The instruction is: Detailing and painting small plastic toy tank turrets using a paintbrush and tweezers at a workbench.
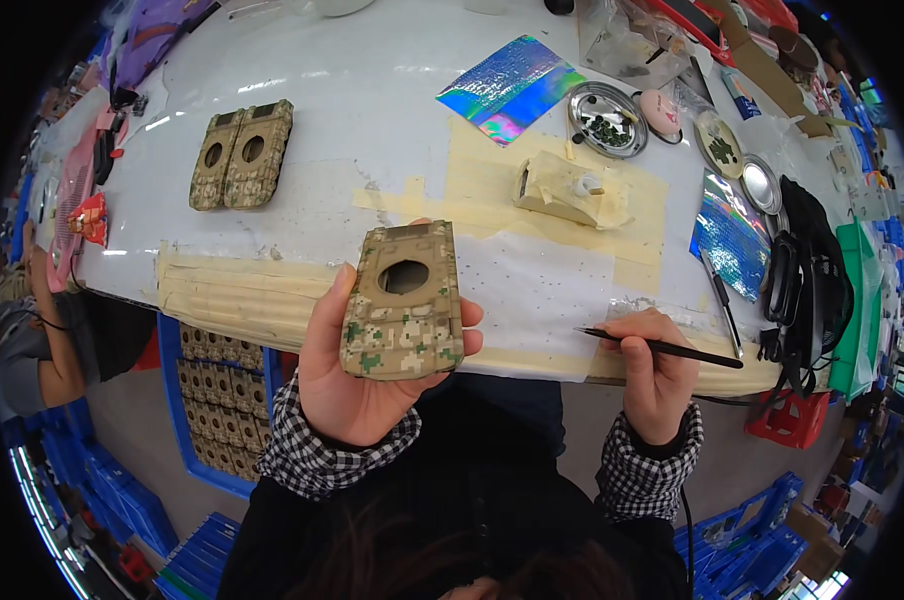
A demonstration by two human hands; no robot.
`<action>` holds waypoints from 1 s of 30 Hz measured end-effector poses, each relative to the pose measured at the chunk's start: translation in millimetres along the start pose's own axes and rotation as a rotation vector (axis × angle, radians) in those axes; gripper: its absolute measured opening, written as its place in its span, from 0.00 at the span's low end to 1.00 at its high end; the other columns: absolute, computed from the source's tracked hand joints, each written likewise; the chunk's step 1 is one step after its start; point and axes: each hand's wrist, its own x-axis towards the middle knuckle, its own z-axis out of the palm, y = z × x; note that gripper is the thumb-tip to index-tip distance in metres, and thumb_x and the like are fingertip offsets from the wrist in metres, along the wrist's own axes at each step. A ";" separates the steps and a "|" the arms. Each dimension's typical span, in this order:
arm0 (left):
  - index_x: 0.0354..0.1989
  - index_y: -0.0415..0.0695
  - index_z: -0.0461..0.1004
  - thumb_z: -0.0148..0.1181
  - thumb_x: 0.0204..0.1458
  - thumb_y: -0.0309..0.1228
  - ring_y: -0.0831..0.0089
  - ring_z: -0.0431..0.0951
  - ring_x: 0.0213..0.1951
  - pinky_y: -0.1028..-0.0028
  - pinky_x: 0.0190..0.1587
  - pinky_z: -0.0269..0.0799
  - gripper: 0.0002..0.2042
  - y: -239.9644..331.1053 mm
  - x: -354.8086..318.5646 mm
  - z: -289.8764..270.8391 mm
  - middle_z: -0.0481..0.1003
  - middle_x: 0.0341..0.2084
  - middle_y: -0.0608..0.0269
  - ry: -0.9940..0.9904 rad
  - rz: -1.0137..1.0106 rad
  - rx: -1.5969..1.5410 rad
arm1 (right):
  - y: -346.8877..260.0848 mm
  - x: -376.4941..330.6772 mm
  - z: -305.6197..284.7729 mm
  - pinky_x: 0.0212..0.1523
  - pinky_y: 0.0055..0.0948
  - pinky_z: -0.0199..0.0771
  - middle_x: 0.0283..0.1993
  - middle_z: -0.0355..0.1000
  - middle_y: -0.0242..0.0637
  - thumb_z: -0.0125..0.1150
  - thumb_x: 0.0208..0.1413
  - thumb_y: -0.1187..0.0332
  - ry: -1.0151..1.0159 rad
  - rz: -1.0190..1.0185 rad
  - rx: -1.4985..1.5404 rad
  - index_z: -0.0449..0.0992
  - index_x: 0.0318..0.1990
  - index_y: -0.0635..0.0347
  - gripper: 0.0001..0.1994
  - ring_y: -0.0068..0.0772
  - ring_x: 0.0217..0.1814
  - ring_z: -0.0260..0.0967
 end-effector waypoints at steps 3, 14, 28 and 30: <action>0.61 0.36 0.51 0.28 0.61 0.50 0.49 0.72 0.50 0.67 0.43 0.80 0.30 0.2 0.0 0.1 0.65 0.49 0.32 -0.004 0.002 0.006 | -0.2 -0.1 -0.2 0.30 0.20 0.64 0.28 0.71 0.37 0.57 0.54 0.75 -0.001 -0.002 0.004 0.75 0.34 0.67 0.04 0.26 0.28 0.66; 0.62 0.37 0.51 0.28 0.61 0.50 0.48 0.72 0.50 0.67 0.44 0.79 0.30 0.3 -0.3 0.6 0.64 0.49 0.32 -0.006 0.003 -0.009 | 0.1 -0.4 -0.9 0.31 0.20 0.65 0.28 0.71 0.37 0.56 0.55 0.74 -0.007 -0.001 0.013 0.75 0.34 0.67 0.05 0.25 0.29 0.66; 0.62 0.37 0.50 0.28 0.61 0.49 0.48 0.72 0.50 0.66 0.44 0.80 0.29 0.0 0.2 -1.1 0.64 0.49 0.31 0.007 0.003 -0.031 | 0.4 -1.1 0.4 0.30 0.20 0.64 0.28 0.71 0.37 0.56 0.56 0.74 0.010 0.002 0.017 0.75 0.34 0.67 0.05 0.25 0.28 0.65; 0.63 0.38 0.49 0.28 0.62 0.49 0.48 0.72 0.50 0.66 0.44 0.80 0.29 -0.3 0.2 -0.2 0.64 0.49 0.31 0.005 0.006 -0.040 | 0.4 -1.1 0.0 0.30 0.20 0.64 0.28 0.71 0.37 0.56 0.56 0.74 0.002 0.000 0.012 0.75 0.34 0.67 0.05 0.25 0.28 0.65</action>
